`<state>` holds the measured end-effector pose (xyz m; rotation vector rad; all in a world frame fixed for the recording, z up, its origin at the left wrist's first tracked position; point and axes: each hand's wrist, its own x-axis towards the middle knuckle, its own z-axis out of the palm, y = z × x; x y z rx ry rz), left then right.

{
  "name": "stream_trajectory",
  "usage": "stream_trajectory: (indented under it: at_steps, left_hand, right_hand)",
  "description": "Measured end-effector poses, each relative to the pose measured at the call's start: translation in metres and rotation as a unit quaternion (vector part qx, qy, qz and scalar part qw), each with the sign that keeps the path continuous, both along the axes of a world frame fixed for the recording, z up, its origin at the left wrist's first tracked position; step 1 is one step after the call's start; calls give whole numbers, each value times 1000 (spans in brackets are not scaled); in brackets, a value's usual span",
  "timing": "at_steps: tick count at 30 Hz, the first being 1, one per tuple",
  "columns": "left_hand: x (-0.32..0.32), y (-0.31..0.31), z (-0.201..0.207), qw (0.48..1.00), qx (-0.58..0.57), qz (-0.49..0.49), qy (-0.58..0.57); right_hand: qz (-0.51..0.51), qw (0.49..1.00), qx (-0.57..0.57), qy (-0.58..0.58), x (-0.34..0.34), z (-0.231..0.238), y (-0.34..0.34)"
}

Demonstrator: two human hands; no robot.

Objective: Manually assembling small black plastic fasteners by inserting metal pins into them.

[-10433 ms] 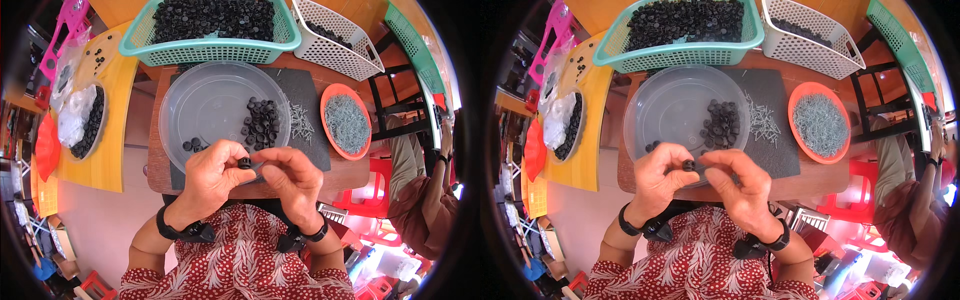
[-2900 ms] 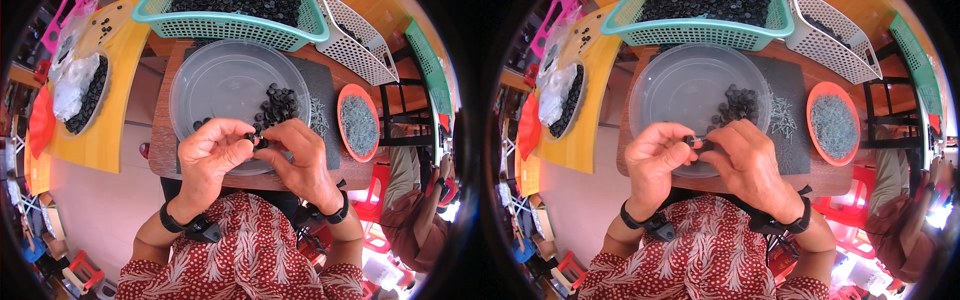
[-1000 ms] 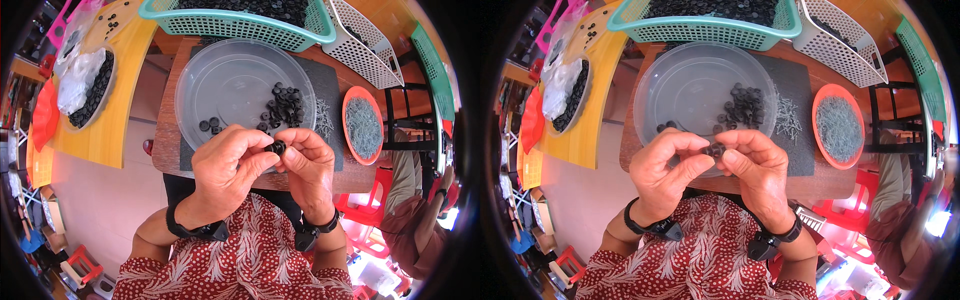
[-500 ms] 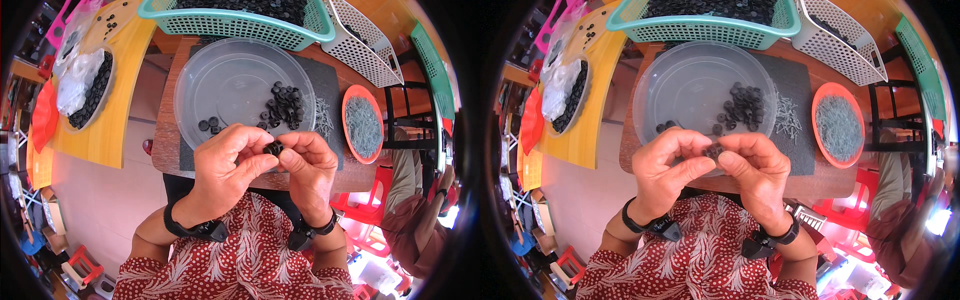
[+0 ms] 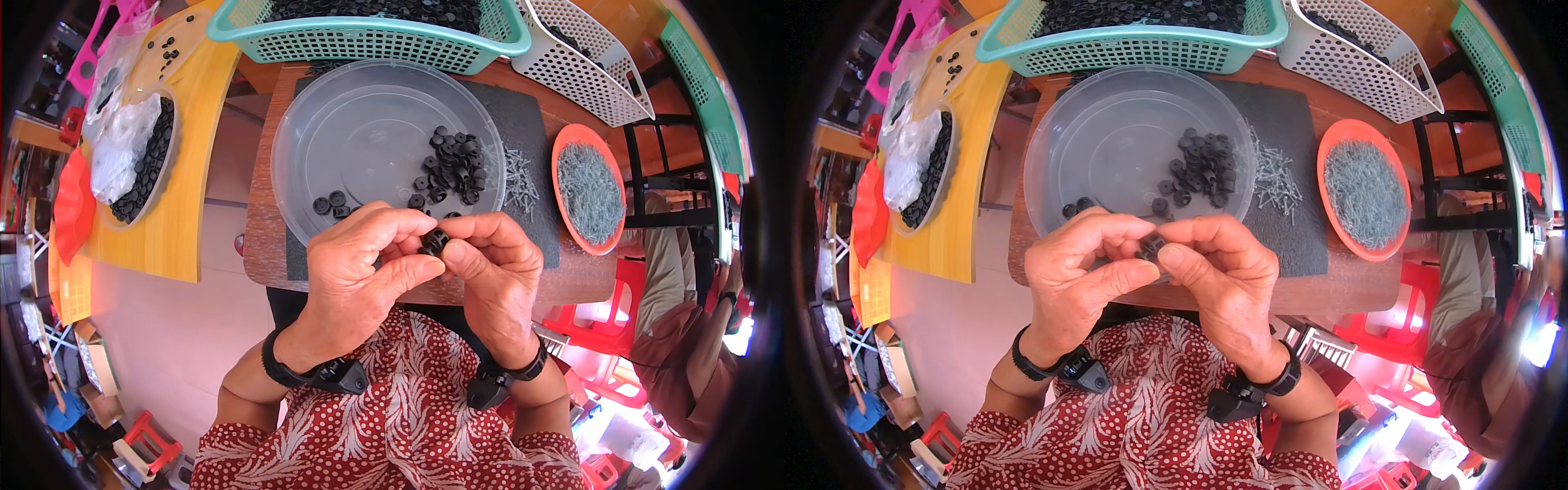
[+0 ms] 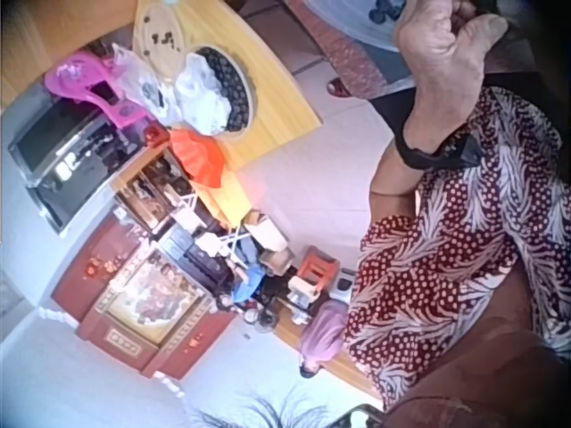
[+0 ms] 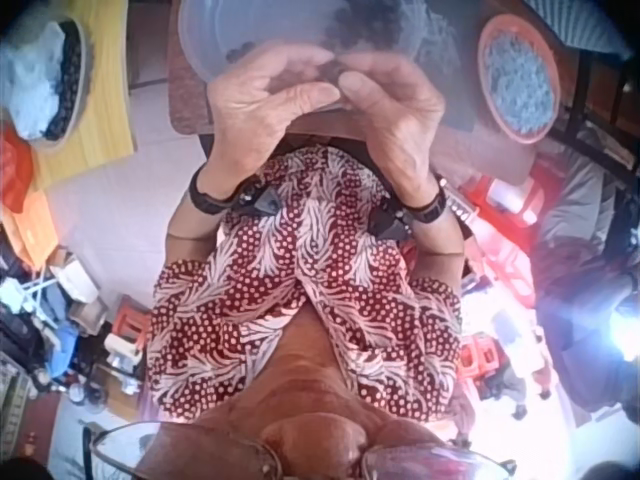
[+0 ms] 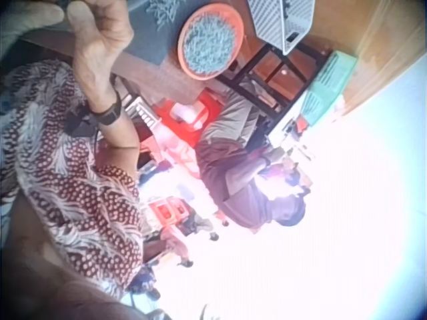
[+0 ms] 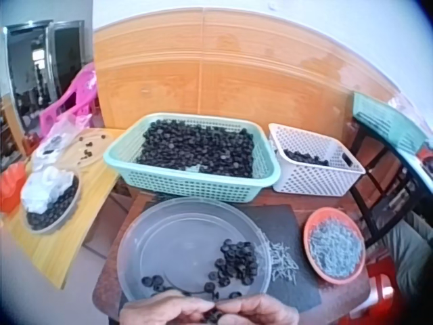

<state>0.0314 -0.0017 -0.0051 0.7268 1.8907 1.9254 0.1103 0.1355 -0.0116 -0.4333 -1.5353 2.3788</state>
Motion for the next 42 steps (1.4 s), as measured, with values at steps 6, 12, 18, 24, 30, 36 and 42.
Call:
stream_trajectory:
  at_steps: [6,12,18,24,30,36,42]
  left_hand:
    - [-3,0,2,1000,-15,-10,-9]
    - [-5,-2,6,998,-56,-24,7]
    - [-9,-2,5,996,-47,-52,-53]
    - [-9,1,3,993,-12,-60,-103]
    - [-11,3,-3,991,17,-77,-109]
    - [-13,5,-3,988,32,-79,-132]
    - [-16,8,-5,996,5,-70,49]
  right_hand:
    - [-7,997,76,31,-3,-3,1]
    - [3,992,122,27,-1,-4,4]
    - [-2,993,117,25,-1,-3,2]
    - [-5,993,116,22,0,-2,2]
    - [-24,990,136,15,1,1,-1]
    - [-26,985,165,36,0,2,-2]
    - [-17,986,162,27,1,7,1]
